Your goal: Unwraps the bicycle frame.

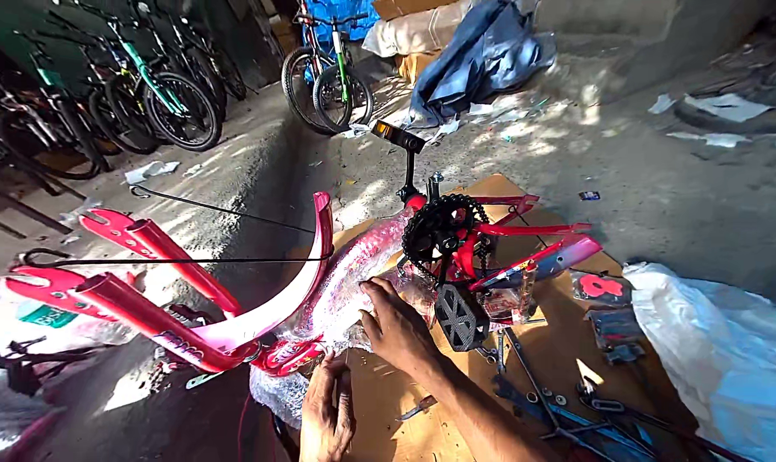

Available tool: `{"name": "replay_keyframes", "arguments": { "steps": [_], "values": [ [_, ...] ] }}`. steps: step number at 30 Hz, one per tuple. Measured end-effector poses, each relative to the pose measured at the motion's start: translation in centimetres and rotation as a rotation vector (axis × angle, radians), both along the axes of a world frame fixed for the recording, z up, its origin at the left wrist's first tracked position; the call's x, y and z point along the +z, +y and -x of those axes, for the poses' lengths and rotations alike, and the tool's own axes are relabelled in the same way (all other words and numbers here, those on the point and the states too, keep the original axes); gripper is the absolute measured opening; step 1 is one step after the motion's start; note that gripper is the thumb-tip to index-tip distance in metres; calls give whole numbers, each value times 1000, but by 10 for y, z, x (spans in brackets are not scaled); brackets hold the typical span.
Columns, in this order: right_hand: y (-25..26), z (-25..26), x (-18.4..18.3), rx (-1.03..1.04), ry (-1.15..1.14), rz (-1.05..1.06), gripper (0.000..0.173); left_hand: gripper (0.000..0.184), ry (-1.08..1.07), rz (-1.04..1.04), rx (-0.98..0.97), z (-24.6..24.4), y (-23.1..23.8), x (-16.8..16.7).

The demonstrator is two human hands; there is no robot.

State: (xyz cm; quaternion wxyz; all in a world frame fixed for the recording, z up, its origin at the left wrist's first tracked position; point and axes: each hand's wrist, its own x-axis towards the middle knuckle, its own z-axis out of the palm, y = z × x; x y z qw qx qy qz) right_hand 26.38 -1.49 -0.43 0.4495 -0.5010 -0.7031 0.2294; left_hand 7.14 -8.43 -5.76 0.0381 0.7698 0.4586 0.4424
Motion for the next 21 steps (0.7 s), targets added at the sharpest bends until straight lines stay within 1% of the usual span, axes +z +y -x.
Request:
{"name": "replay_keyframes", "arguments": {
  "steps": [1,3,4,5,6,7,8,9,10,11,12,13,14,15,16,17,18,19,20,21],
  "values": [
    [-3,2,-3,-41,23,-44,39,38,-113,3,24,0,-1,2],
    [-8,9,-16,-126,88,-147,24,28,-405,27,47,3,0,10],
    [-11,14,-23,-129,113,-147,21,22,-555,38,41,5,2,14],
    [-13,19,-29,-100,123,-101,23,20,-693,54,20,7,4,18],
    [-16,25,-33,-54,115,-36,30,21,-802,80,6,7,4,22],
    [-20,32,-37,-20,94,3,38,22,-868,114,17,7,3,24],
    [-22,40,-39,-7,65,22,45,23,-890,141,58,5,4,26],
    [-23,47,-39,-4,47,30,48,25,-859,156,117,2,6,28],
    [-24,53,-39,-23,53,26,47,27,-779,157,162,1,8,28],
    [-25,57,-38,-72,99,-12,42,28,-672,157,192,1,8,27],
    [-23,59,-37,-147,162,-72,36,29,-568,153,207,1,10,28],
    [-20,57,-34,-217,215,-125,34,31,-481,159,221,0,12,30],
    [-17,54,-32,-259,234,-140,37,32,-424,180,239,0,12,31],
    [-15,50,-30,-261,223,-113,41,32,-420,207,248,0,10,33],
    [-14,48,-30,-237,190,-59,40,31,-466,225,245,-1,8,34],
    [-13,47,-31,-187,141,19,33,30,-547,228,227,0,6,35],
    [-14,47,-32,-133,85,102,31,29,-644,215,203,0,5,34],
    [-16,50,-35,-105,30,144,34,28,-746,205,190,-1,3,34],
    [-19,54,-41,-112,-12,108,39,28,-829,201,186,-3,1,34],
    [-20,60,-48,-146,-42,11,43,29,-881,201,187,-6,0,34]
  ]
}}
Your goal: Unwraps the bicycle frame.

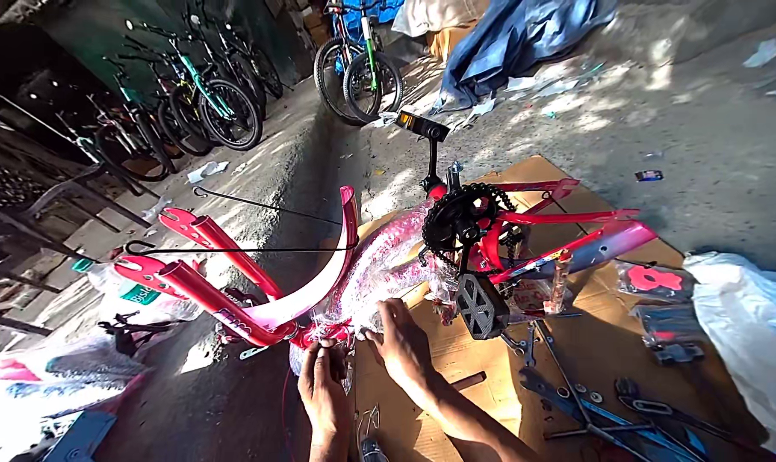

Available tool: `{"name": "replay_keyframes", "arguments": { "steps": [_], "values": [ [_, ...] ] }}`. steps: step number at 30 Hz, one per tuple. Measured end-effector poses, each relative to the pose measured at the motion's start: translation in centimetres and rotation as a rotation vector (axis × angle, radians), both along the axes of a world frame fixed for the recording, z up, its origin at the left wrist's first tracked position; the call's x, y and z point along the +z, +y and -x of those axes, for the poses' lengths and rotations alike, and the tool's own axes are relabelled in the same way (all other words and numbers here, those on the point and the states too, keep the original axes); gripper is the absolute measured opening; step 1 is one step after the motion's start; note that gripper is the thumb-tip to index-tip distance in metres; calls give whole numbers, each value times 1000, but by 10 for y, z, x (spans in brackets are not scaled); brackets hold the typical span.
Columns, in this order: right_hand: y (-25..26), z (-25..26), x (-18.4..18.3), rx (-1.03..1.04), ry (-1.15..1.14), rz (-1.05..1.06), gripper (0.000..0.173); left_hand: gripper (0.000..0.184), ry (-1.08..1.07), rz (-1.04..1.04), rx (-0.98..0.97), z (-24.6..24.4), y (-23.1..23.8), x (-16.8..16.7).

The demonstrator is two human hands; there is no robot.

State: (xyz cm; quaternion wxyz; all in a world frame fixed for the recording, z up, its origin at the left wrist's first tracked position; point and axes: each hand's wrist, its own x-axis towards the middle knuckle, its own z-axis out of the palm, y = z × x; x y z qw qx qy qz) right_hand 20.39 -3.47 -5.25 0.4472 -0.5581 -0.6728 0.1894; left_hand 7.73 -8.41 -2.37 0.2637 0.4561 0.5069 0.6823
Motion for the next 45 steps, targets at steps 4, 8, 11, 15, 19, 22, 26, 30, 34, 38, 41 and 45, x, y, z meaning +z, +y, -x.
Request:
{"name": "replay_keyframes", "arguments": {
  "steps": [4,8,11,15,19,22,26,30,34,38,41,45],
  "values": [
    [19,17,-13,-127,-177,-252,43,28,-11,7,-27,-4,-6,-10],
    [37,18,1,-164,-323,-317,32,28,27,12,-34,3,-9,-10],
    [32,20,7,-76,-294,-261,23,28,137,10,-31,11,-9,-12],
    [28,20,7,4,-172,-184,19,31,404,191,-24,19,-9,-11],
    [33,13,4,50,-98,-162,18,31,509,447,-58,26,2,-21],
    [33,4,7,121,-115,-82,20,30,509,437,-69,16,9,-21],
    [24,-10,16,207,-83,150,29,27,189,566,-77,-6,23,-5],
    [7,-9,-4,162,80,243,43,29,320,606,-117,-4,33,6],
    [3,-5,-21,116,140,142,37,30,715,741,-63,12,41,13],
    [6,-2,-21,48,141,9,37,29,660,894,28,19,36,22],
    [8,-1,-14,-43,220,-103,32,21,131,679,25,15,25,16],
    [14,-17,1,-196,221,-226,23,21,-244,436,-116,-3,21,1]
  ]
}}
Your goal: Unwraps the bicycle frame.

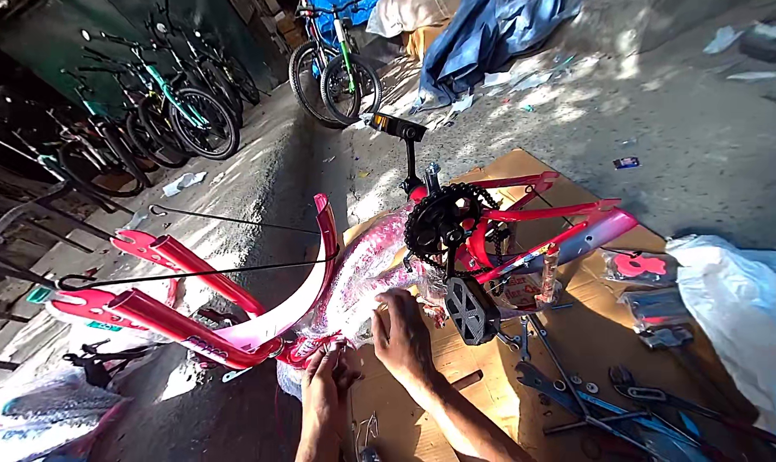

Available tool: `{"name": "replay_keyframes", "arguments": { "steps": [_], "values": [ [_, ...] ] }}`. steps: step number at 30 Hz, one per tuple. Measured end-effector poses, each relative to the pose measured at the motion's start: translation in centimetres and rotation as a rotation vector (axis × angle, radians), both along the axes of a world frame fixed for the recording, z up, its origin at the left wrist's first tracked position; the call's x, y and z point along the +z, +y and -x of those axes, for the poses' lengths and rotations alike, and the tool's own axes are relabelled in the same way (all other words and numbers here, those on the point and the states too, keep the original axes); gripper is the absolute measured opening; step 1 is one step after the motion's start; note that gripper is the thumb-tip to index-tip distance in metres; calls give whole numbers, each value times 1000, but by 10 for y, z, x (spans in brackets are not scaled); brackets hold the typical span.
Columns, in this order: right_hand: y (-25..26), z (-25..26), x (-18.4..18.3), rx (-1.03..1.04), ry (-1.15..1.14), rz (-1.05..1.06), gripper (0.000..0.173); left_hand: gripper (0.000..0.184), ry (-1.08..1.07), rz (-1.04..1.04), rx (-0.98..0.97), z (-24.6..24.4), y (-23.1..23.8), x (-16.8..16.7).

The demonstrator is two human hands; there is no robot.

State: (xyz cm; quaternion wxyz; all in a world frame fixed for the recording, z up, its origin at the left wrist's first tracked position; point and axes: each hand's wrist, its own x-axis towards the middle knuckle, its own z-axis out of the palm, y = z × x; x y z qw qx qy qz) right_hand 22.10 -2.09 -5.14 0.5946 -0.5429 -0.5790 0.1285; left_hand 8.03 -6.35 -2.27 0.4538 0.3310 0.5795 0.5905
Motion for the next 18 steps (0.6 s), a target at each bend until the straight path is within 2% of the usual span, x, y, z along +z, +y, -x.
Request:
{"name": "replay_keyframes", "arguments": {
  "steps": [2,5,7,9,12,15,18],
  "values": [
    [5,-13,13,12,-67,-22,31,24,46,-82,27,-14,5,-4],
    [12,-29,29,140,-177,50,39,25,98,-119,48,-23,15,-8],
    [14,-37,34,213,-223,121,36,24,-20,-146,70,-28,17,-9],
    [14,-42,36,268,-214,157,28,31,-213,-164,75,-26,16,-11],
    [10,-41,32,262,-242,154,35,40,-417,-203,-12,-17,11,-15],
    [5,-30,25,230,-253,158,52,30,-384,-185,-89,-15,10,-14],
    [6,-38,36,305,-217,230,42,20,-392,-120,-45,-18,11,-10]
  ]
}}
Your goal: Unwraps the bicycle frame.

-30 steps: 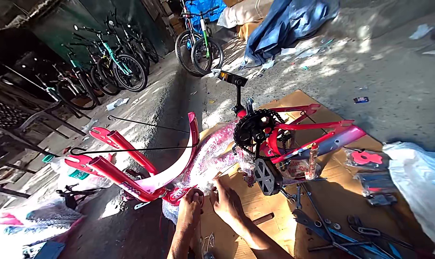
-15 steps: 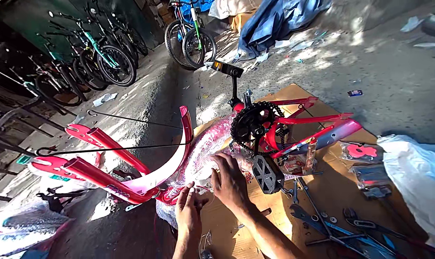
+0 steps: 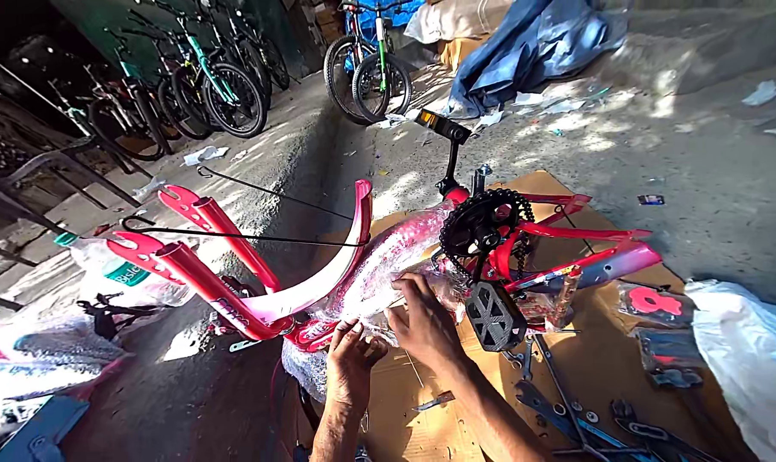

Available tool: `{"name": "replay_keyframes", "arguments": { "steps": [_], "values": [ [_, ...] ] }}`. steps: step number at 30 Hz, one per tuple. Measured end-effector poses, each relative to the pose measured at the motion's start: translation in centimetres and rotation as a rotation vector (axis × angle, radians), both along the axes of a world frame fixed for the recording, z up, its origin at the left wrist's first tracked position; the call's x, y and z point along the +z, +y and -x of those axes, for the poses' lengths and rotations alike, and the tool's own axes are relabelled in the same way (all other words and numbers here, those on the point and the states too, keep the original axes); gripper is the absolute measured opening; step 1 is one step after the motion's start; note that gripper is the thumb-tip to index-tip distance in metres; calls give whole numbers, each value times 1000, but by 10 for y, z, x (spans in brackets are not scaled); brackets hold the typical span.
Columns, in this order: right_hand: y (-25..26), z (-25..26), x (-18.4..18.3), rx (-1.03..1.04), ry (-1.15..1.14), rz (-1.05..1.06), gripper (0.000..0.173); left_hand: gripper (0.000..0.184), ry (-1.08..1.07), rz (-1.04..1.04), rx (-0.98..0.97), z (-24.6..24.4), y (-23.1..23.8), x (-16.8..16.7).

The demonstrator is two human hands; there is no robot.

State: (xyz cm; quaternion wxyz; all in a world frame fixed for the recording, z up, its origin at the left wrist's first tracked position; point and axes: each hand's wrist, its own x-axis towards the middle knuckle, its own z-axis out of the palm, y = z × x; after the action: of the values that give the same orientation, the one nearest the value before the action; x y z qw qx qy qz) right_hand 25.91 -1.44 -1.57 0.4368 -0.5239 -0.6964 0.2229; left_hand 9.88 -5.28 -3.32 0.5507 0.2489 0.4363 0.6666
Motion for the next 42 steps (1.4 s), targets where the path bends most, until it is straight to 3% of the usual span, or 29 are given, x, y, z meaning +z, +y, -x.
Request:
{"name": "replay_keyframes", "arguments": {
  "steps": [5,7,11,13,15,19,24,27,30,34,37,40,42],
  "values": [
    [19,-21,24,129,-17,94,20,3,9,54,-7,-4,8,0],
    [22,-20,25,104,-7,105,18,8,29,77,-32,-5,11,3],
    [14,-1,20,28,-96,80,30,5,9,-46,-34,-5,10,-7],
    [12,-1,16,34,-109,66,32,15,-30,-117,-75,-8,9,-14],
    [15,-6,12,69,-74,59,28,7,-48,-120,-140,-8,13,-14],
    [17,-10,7,91,-84,43,25,24,-101,-82,-253,1,16,-6],
    [22,-25,16,264,156,132,25,23,-116,-88,-275,3,20,-11],
    [11,-26,37,190,77,137,31,15,-89,-87,-209,-1,17,-14],
    [13,-21,39,265,-50,328,50,21,-119,-70,-181,0,14,-17],
    [31,-19,42,415,38,512,38,27,-131,-63,-216,3,17,-16],
    [38,-20,30,500,302,462,20,26,-51,-59,-189,2,18,-16],
    [43,-14,7,526,548,302,32,29,41,-54,-148,6,17,-15],
    [41,-10,5,481,547,256,34,28,106,-26,-131,12,12,-12]
  ]
}}
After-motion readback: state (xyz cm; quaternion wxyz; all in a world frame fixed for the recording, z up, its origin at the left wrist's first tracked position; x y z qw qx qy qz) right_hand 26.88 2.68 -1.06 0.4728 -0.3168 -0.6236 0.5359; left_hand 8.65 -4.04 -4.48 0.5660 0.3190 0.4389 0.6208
